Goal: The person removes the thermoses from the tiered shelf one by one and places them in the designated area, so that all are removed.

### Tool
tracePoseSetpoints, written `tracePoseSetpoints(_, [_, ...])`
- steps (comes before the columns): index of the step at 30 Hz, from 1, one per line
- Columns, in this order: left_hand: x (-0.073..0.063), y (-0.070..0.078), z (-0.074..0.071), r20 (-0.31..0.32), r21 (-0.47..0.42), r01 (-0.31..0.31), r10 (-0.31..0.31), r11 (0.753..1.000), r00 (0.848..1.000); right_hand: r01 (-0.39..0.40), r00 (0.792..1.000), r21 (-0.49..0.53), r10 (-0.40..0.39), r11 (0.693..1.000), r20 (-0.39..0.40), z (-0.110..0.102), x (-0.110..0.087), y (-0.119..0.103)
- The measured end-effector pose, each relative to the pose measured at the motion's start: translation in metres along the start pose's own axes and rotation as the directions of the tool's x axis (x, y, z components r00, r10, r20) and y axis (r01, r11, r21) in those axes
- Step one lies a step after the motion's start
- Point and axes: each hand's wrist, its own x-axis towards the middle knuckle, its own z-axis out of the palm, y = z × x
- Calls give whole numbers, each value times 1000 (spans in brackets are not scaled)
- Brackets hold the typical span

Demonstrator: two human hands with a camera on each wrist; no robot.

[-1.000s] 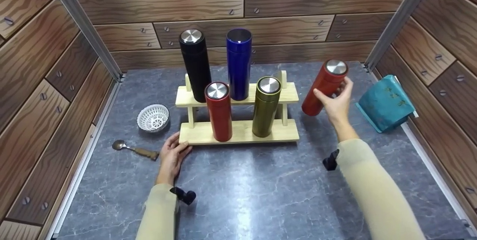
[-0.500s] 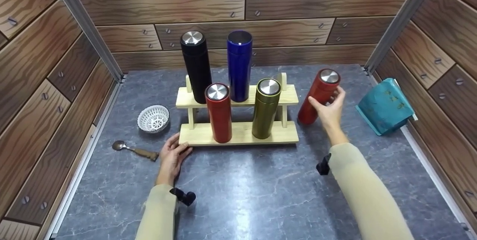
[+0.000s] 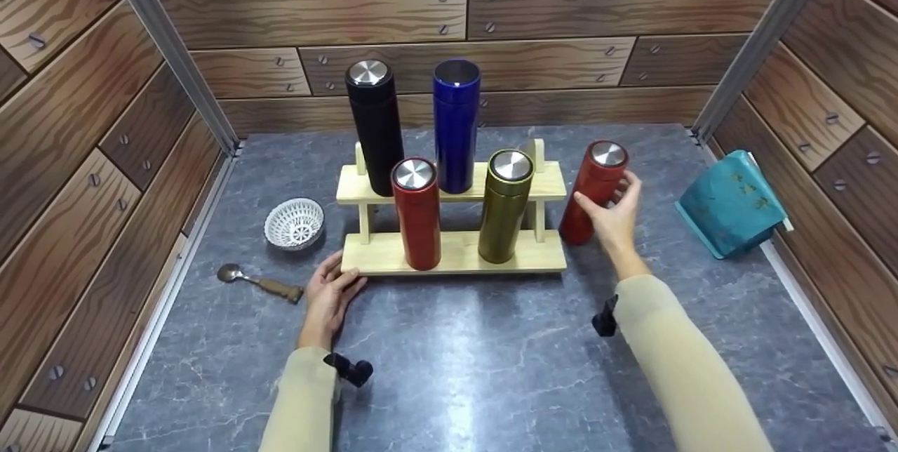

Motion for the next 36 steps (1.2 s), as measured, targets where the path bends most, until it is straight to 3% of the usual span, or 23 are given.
tracePoseSetpoints(6, [-1,-2,-2,-2,-10,-16,16,1000,1000,-10,999,32,8,999,47,-5,-3,2])
tracePoseSetpoints(11, [1,-3,-2,-12,-15,-23,23,1000,1000,1,993,1,-1,1000,116,-9,-12,-17])
tracePoseSetpoints(17, [1,-4,1,-12,-32,-31,31,999,999,15,993,-4,-14,1000,118,-16,-21,-32])
tracePoseSetpoints(23, [-1,-6,0,-11,-35,-32,32,999,999,102,992,32,-104,994,77,-22,-19,-40])
tracePoseSetpoints(29, [-2,-7,0,-22,-36,-25,25,999,999,157,985,182,-166,971,38,-28,-15,-53])
tracePoseSetpoints(36, [-1,-5,-1,-17,-15,-45,44,999,999,230,967,213,-248,950,65,-35,-14,-72])
